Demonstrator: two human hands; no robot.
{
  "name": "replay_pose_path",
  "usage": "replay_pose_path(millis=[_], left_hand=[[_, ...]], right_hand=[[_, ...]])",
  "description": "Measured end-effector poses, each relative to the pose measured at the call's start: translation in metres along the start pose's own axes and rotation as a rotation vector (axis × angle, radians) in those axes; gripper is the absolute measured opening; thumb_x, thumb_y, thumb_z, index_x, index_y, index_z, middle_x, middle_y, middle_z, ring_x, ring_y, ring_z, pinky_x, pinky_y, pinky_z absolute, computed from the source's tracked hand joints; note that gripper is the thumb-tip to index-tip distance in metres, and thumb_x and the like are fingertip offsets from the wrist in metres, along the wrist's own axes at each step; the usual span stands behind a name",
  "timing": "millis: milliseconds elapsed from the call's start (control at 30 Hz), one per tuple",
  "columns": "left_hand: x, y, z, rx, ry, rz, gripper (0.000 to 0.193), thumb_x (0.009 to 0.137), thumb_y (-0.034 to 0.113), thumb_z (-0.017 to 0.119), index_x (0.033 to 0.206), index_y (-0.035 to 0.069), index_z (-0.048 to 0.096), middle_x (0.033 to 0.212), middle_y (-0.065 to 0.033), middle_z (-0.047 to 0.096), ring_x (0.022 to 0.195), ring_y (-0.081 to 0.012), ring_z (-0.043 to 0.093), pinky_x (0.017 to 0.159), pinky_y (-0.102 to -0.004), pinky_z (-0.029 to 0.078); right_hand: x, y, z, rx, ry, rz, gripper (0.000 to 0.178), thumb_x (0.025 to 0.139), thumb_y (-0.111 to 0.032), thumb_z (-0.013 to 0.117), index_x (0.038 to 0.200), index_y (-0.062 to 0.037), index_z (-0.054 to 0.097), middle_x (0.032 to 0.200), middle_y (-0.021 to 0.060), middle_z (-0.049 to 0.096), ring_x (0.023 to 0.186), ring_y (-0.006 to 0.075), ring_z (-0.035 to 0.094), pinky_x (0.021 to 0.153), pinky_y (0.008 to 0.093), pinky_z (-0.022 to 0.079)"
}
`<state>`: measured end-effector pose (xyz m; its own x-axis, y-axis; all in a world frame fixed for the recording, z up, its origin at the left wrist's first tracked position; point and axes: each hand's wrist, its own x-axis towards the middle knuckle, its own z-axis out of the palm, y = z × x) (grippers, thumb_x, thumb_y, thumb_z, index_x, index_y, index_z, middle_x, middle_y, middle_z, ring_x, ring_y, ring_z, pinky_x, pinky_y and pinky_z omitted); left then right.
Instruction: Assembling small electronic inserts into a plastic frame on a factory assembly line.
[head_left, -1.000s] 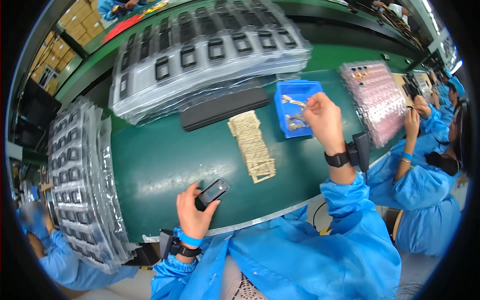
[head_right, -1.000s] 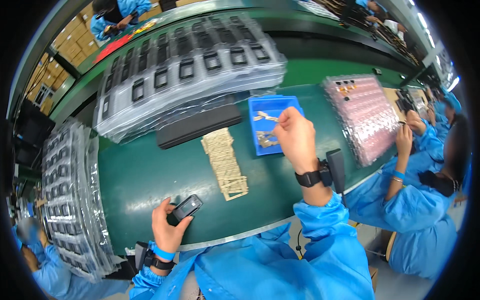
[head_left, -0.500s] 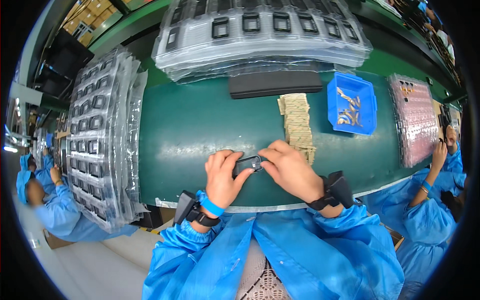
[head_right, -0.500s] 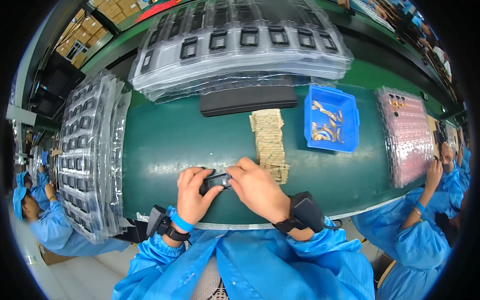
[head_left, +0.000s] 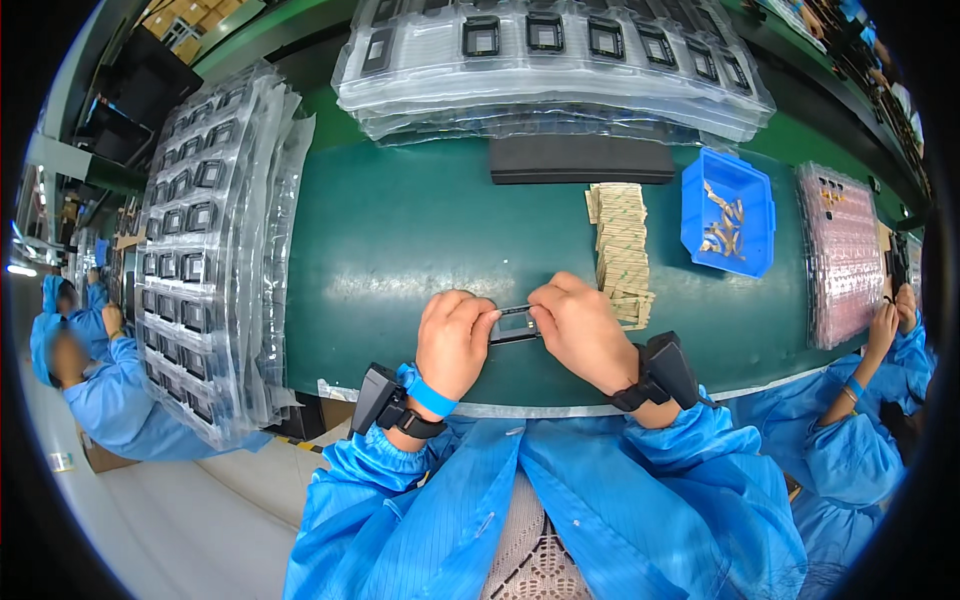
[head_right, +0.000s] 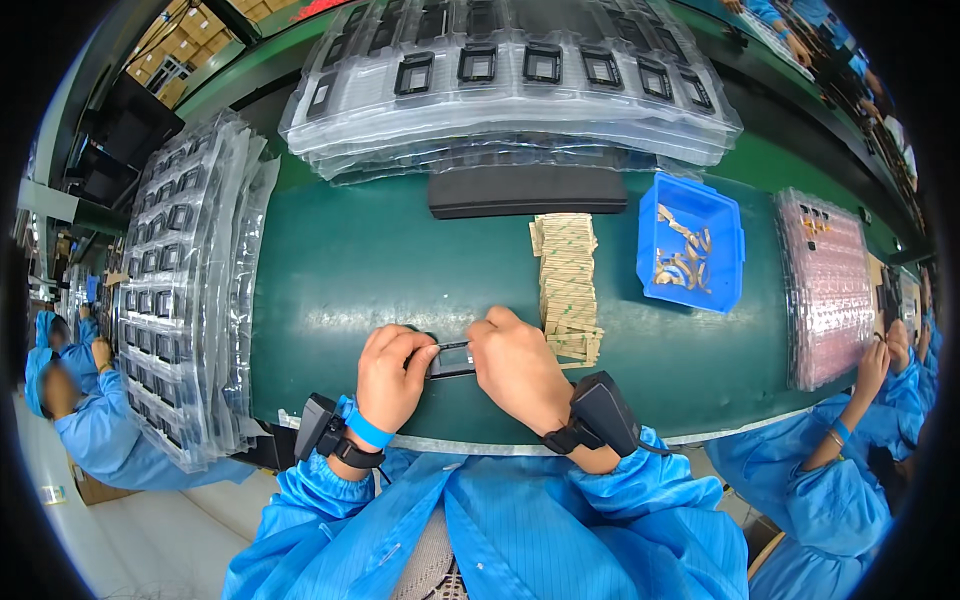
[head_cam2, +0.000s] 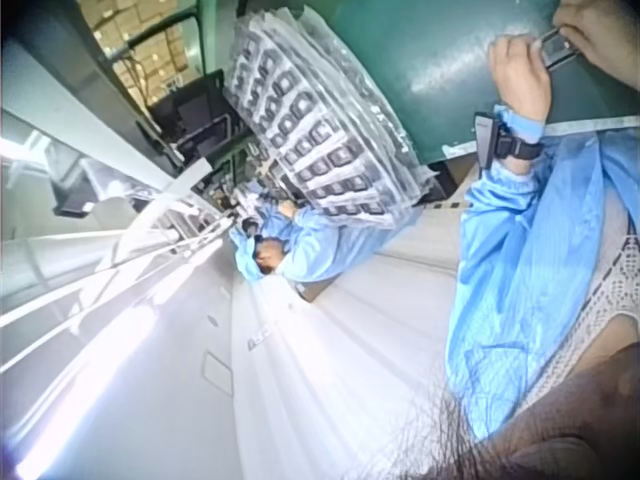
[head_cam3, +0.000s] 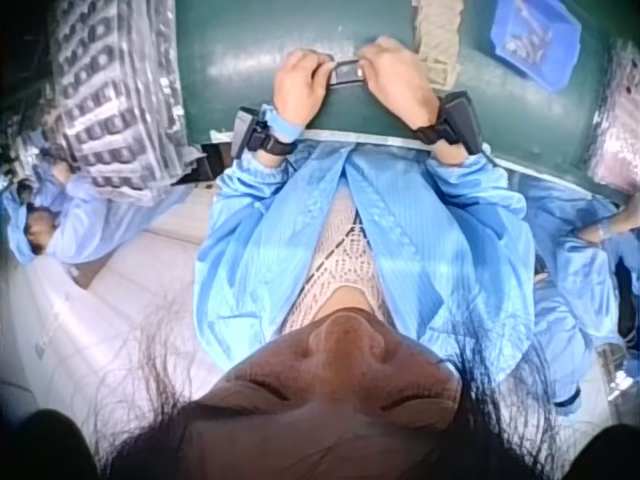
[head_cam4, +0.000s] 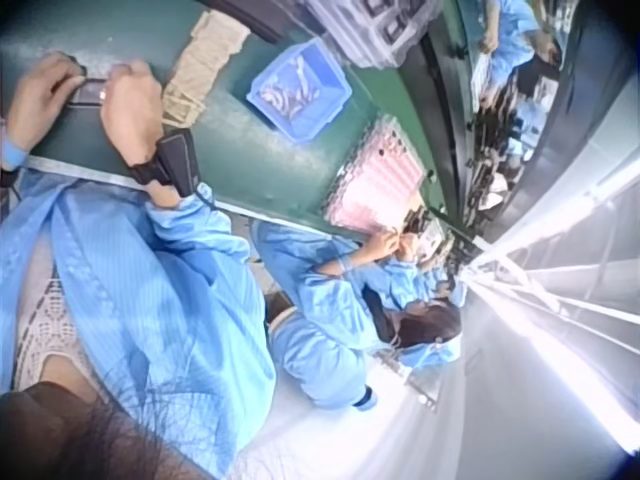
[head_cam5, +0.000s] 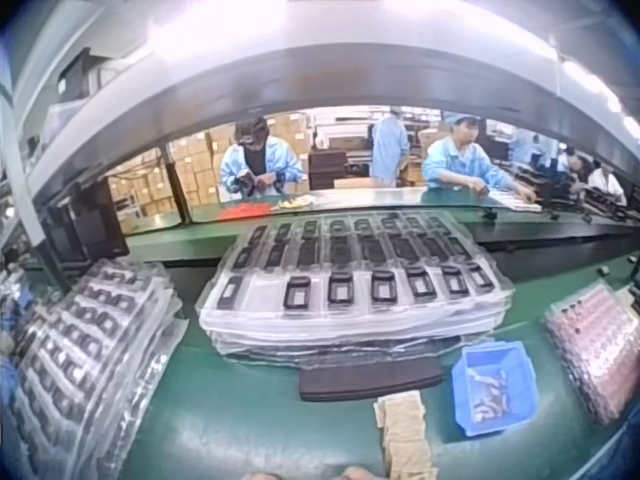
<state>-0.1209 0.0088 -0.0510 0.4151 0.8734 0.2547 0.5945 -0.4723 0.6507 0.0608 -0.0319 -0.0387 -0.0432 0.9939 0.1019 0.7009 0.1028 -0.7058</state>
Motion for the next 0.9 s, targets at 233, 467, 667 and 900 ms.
replay_pose_path(millis=[233, 467, 667, 900], left_hand=[[0.003, -0.002, 0.002, -0.008, -0.016, 0.014, 0.004, 0.079, 0.006, 0.070, 0.082, 0.003, 0.069, 0.082, -0.0102, 0.062, 0.079, -0.0308, 0.057, 0.072, -0.0403, 0.047], [0.008, -0.001, -0.005, 0.028, -0.029, 0.034, 0.003, 0.080, 0.007, 0.069, 0.081, 0.004, 0.068, 0.081, -0.0110, 0.061, 0.079, -0.0324, 0.057, 0.073, -0.0418, 0.046], [0.003, -0.007, -0.009, -0.288, 0.074, -0.225, 0.015, 0.090, 0.007, 0.061, 0.102, 0.000, 0.065, 0.088, -0.0130, 0.065, 0.079, -0.0226, 0.065, 0.069, -0.0316, 0.051], [-0.002, -0.018, 0.001, -0.169, 0.136, -0.099, 0.015, 0.088, 0.014, 0.065, 0.100, 0.003, 0.067, 0.076, -0.0103, 0.058, 0.064, -0.0245, 0.058, 0.058, -0.0351, 0.047]], right_hand=[[0.011, -0.002, 0.006, -0.111, -0.024, -0.210, 0.005, 0.080, -0.006, 0.064, 0.077, -0.0025, 0.062, 0.084, 0.0111, 0.056, 0.082, 0.0301, 0.061, 0.073, 0.0393, 0.051], [0.017, 0.000, -0.014, -0.219, -0.105, -0.191, 0.007, 0.082, -0.010, 0.066, 0.082, -0.0038, 0.063, 0.083, 0.0126, 0.057, 0.076, 0.0336, 0.061, 0.067, 0.0419, 0.051], [0.025, -0.010, -0.029, -0.166, -0.167, -0.062, 0.010, 0.085, -0.009, 0.058, 0.083, -0.0002, 0.059, 0.084, 0.0202, 0.063, 0.077, 0.0386, 0.064, 0.070, 0.0479, 0.051], [0.127, -0.047, -0.091, 0.112, 0.267, 0.021, 0.015, 0.083, -0.014, 0.061, 0.080, 0.0004, 0.061, 0.069, 0.0210, 0.064, 0.067, 0.0390, 0.064, 0.062, 0.0446, 0.051]])
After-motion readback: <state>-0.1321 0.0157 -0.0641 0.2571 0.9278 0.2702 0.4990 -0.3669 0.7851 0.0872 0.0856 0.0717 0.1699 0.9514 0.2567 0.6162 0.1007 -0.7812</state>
